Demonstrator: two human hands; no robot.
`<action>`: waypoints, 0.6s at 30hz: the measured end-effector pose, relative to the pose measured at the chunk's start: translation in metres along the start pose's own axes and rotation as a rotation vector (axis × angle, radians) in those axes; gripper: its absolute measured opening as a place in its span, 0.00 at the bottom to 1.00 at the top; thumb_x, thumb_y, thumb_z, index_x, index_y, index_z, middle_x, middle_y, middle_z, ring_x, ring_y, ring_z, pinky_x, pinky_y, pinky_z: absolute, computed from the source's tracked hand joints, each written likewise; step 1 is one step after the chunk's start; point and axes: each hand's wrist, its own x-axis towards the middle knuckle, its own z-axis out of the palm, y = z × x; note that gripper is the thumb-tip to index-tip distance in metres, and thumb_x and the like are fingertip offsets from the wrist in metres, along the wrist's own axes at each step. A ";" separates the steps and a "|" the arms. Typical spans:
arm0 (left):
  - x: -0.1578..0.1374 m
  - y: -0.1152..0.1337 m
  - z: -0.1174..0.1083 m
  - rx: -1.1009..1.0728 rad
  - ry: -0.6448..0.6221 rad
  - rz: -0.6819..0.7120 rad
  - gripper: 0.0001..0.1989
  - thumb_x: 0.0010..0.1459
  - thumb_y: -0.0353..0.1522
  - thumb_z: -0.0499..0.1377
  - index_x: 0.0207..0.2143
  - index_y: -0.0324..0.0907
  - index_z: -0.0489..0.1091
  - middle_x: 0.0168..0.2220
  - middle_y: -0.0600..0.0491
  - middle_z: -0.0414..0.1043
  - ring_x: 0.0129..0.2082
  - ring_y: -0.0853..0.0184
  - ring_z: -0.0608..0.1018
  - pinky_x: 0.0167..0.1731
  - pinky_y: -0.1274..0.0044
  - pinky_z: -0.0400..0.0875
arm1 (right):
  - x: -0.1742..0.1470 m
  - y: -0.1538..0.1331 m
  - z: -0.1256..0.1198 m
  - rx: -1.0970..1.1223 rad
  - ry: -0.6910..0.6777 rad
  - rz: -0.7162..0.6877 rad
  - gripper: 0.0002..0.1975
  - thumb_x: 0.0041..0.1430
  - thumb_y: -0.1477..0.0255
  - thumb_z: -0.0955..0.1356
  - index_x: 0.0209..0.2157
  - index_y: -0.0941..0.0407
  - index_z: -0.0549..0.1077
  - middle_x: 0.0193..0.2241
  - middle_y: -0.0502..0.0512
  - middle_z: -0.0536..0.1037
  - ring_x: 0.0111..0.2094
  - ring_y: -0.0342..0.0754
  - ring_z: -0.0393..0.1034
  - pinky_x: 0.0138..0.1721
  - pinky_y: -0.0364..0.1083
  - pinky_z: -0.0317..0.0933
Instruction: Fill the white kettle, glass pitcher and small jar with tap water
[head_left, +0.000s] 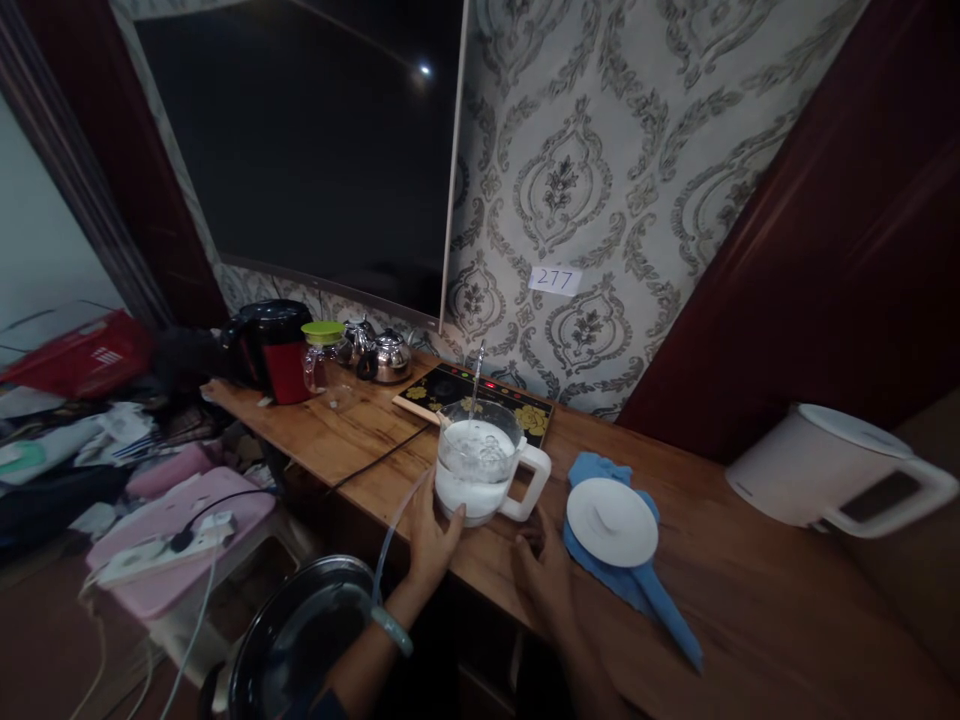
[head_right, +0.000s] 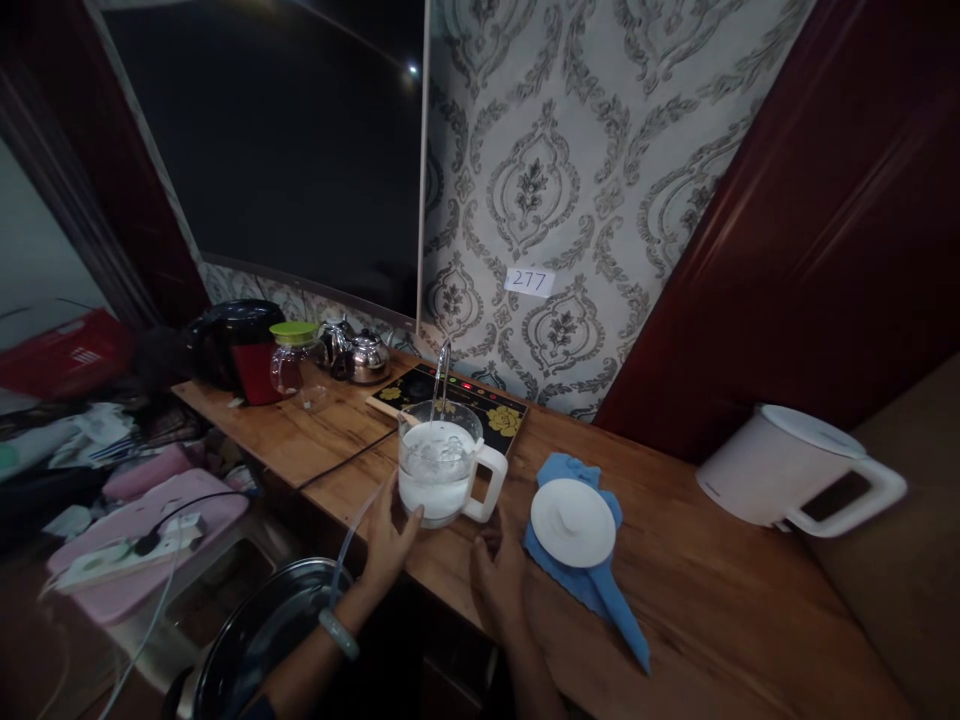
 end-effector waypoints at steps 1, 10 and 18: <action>0.000 0.000 0.000 0.000 -0.003 0.004 0.32 0.64 0.42 0.58 0.66 0.41 0.58 0.63 0.38 0.66 0.64 0.50 0.70 0.62 0.53 0.66 | 0.000 0.000 0.000 -0.004 0.004 0.002 0.37 0.55 0.63 0.66 0.65 0.62 0.64 0.34 0.56 0.79 0.35 0.52 0.74 0.39 0.51 0.70; -0.001 -0.002 0.001 -0.001 -0.002 0.012 0.32 0.64 0.43 0.58 0.66 0.41 0.58 0.64 0.37 0.66 0.64 0.50 0.69 0.62 0.53 0.65 | -0.001 -0.003 0.001 -0.014 0.020 0.003 0.36 0.55 0.64 0.66 0.64 0.62 0.65 0.33 0.56 0.79 0.35 0.53 0.74 0.39 0.52 0.70; -0.001 -0.001 0.001 -0.010 -0.001 0.001 0.32 0.64 0.43 0.58 0.66 0.41 0.58 0.63 0.38 0.66 0.64 0.50 0.69 0.62 0.54 0.66 | -0.001 -0.001 0.001 0.003 0.014 -0.003 0.36 0.56 0.64 0.67 0.65 0.62 0.64 0.33 0.56 0.80 0.34 0.52 0.74 0.36 0.51 0.70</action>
